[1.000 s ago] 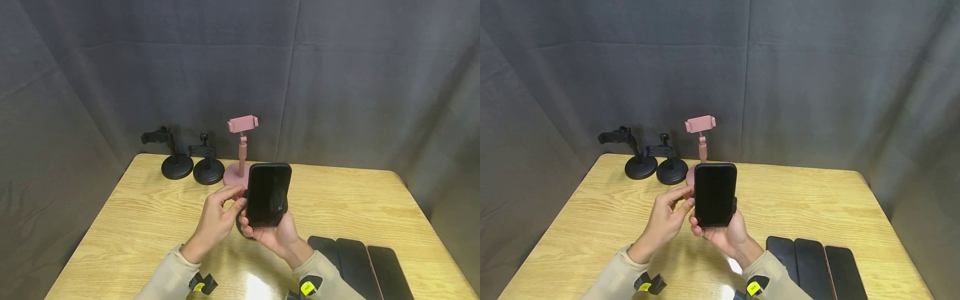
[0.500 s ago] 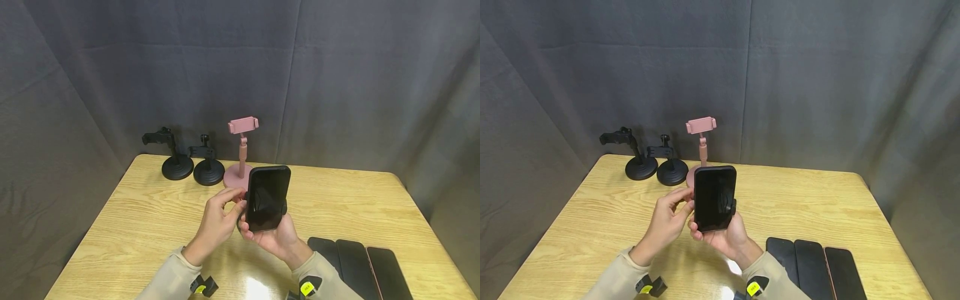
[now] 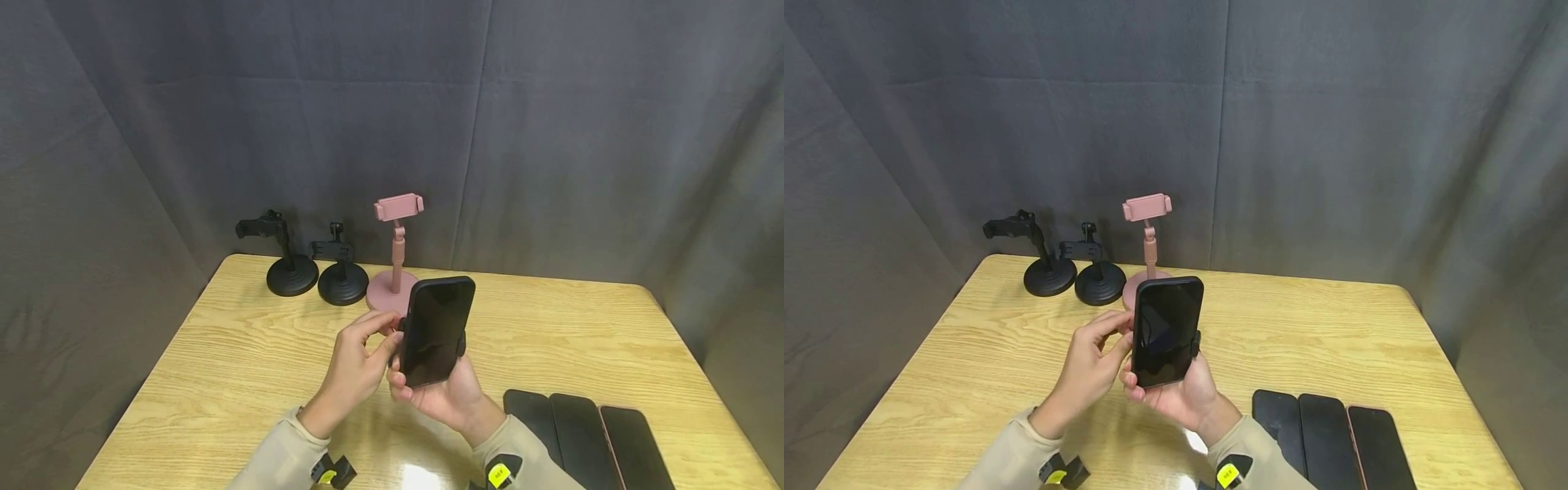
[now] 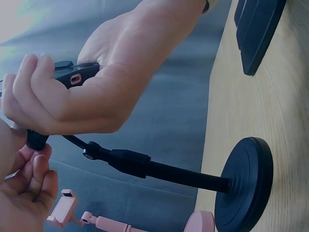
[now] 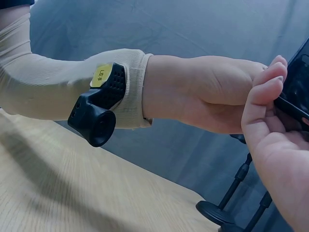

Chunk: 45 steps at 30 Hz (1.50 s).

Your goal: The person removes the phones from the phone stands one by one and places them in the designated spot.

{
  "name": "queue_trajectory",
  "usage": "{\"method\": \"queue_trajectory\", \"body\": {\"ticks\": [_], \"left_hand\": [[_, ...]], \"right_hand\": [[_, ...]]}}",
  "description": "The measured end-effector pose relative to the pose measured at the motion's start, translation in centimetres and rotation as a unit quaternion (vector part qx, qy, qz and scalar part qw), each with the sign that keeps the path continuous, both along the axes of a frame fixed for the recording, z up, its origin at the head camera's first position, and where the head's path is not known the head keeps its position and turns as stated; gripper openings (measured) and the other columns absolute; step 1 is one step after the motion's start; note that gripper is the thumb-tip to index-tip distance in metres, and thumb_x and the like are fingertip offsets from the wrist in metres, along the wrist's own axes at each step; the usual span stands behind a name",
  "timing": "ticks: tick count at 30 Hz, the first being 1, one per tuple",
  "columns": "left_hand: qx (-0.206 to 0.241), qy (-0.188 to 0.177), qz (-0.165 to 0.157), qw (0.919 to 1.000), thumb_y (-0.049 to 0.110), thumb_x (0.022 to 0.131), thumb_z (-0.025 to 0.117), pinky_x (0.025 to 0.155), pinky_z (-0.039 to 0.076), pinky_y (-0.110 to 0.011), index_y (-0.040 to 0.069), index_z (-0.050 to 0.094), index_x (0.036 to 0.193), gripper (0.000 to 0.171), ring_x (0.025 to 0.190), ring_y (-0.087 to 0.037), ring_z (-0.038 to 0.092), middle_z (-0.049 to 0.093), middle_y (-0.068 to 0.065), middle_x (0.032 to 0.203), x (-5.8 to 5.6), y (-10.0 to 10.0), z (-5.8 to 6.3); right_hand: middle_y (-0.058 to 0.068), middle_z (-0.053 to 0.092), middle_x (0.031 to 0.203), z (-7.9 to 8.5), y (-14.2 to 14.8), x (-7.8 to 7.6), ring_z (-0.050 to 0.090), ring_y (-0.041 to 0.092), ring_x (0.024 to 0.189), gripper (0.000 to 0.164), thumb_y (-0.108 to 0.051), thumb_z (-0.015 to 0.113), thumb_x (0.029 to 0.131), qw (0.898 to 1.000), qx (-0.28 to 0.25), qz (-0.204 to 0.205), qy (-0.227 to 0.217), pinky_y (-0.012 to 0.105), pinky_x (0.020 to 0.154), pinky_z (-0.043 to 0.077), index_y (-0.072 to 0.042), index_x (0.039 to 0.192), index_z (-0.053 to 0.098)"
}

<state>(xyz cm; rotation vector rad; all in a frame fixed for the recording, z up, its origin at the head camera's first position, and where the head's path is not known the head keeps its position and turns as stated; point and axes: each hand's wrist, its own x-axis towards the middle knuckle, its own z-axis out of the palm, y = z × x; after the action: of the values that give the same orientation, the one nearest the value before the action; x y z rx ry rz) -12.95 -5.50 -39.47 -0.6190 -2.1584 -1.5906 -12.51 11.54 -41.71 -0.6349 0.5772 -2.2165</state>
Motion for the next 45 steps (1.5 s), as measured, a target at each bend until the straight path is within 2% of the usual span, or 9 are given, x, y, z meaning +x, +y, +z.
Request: {"method": "queue_trajectory", "body": {"ticks": [12, 17, 23, 30, 37, 42, 45], "left_hand": [[-0.003, -0.003, -0.011, 0.9999, -0.001, 0.090, 0.072, 0.091, 0.055, -0.033, 0.000, 0.074, 0.109, 0.020, 0.089, -0.015, 0.067, 0.073, -0.009, 0.098, 0.1, -0.2, -0.2], [-0.006, 0.001, -0.014, 0.9999, -0.001, 0.090, 0.072, 0.090, 0.056, -0.033, -0.001, 0.074, 0.109, 0.020, 0.089, -0.018, 0.068, 0.074, -0.010, 0.099, 0.1, -0.3, -0.2], [-0.005, -0.018, -0.018, 0.9997, -0.002, 0.090, 0.072, 0.091, 0.056, -0.030, 0.001, 0.075, 0.109, 0.020, 0.090, -0.013, 0.067, 0.075, -0.008, 0.099, 0.0, -0.4, -0.1], [-0.001, -0.015, -0.034, 0.9993, -0.005, 0.089, 0.070, 0.091, 0.056, -0.030, 0.002, 0.075, 0.113, 0.025, 0.089, -0.012, 0.066, 0.076, -0.008, 0.099, -0.2, -0.6, 0.0], [0.004, 0.008, -0.049, 0.9987, -0.010, 0.087, 0.066, 0.087, 0.056, -0.029, 0.006, 0.076, 0.106, 0.027, 0.089, -0.014, 0.066, 0.074, -0.005, 0.094, -0.3, -0.7, -0.1], [0.007, 0.018, -0.046, 0.9987, -0.006, 0.088, 0.069, 0.086, 0.056, -0.029, 0.006, 0.077, 0.097, 0.017, 0.087, -0.010, 0.063, 0.073, -0.005, 0.089, -0.3, -0.7, -0.2], [0.007, 0.017, -0.044, 0.9989, -0.003, 0.089, 0.070, 0.086, 0.056, -0.029, 0.006, 0.076, 0.094, 0.012, 0.087, -0.009, 0.063, 0.072, -0.005, 0.087, -0.3, -0.7, -0.1]], "right_hand": [[-0.004, 0.066, 0.115, 0.0, -0.6, 0.2, 0.060, 0.015, 0.092, 0.063, -0.067, 0.021, 0.103, 1.000, -0.011, -0.003, -0.012, 0.025, 0.078, 0.045, -0.022, 0.128, 0.058], [-0.004, 0.066, 0.115, 0.0, -0.6, 0.2, 0.061, 0.015, 0.093, 0.065, -0.066, 0.020, 0.103, 1.000, -0.008, -0.006, -0.018, 0.025, 0.079, 0.045, -0.020, 0.128, 0.059], [-0.001, 0.066, 0.108, 0.2, -0.6, 0.3, 0.062, 0.015, 0.094, 0.069, -0.066, 0.018, 0.104, 1.000, 0.008, -0.009, -0.020, 0.025, 0.080, 0.048, -0.017, 0.129, 0.059], [-0.001, 0.065, 0.108, 0.1, -0.8, 0.2, 0.061, 0.014, 0.094, 0.059, -0.059, 0.024, 0.105, 1.000, 0.014, -0.015, -0.001, 0.024, 0.080, 0.048, -0.018, 0.133, 0.055], [0.000, 0.065, 0.106, -0.3, -0.9, 0.6, 0.063, 0.013, 0.094, 0.042, -0.047, 0.038, 0.104, 0.998, 0.051, -0.042, 0.003, 0.025, 0.079, 0.050, -0.020, 0.130, 0.057], [0.001, 0.067, 0.106, -0.1, -0.6, 1.1, 0.065, 0.014, 0.095, 0.037, -0.041, 0.034, 0.108, 0.993, 0.085, -0.073, 0.049, 0.026, 0.079, 0.052, -0.019, 0.125, 0.058], [0.002, 0.068, 0.107, 0.2, -0.5, 1.5, 0.065, 0.015, 0.093, 0.042, -0.040, 0.025, 0.110, 0.987, 0.099, -0.087, 0.090, 0.025, 0.077, 0.051, -0.017, 0.124, 0.058]]}}
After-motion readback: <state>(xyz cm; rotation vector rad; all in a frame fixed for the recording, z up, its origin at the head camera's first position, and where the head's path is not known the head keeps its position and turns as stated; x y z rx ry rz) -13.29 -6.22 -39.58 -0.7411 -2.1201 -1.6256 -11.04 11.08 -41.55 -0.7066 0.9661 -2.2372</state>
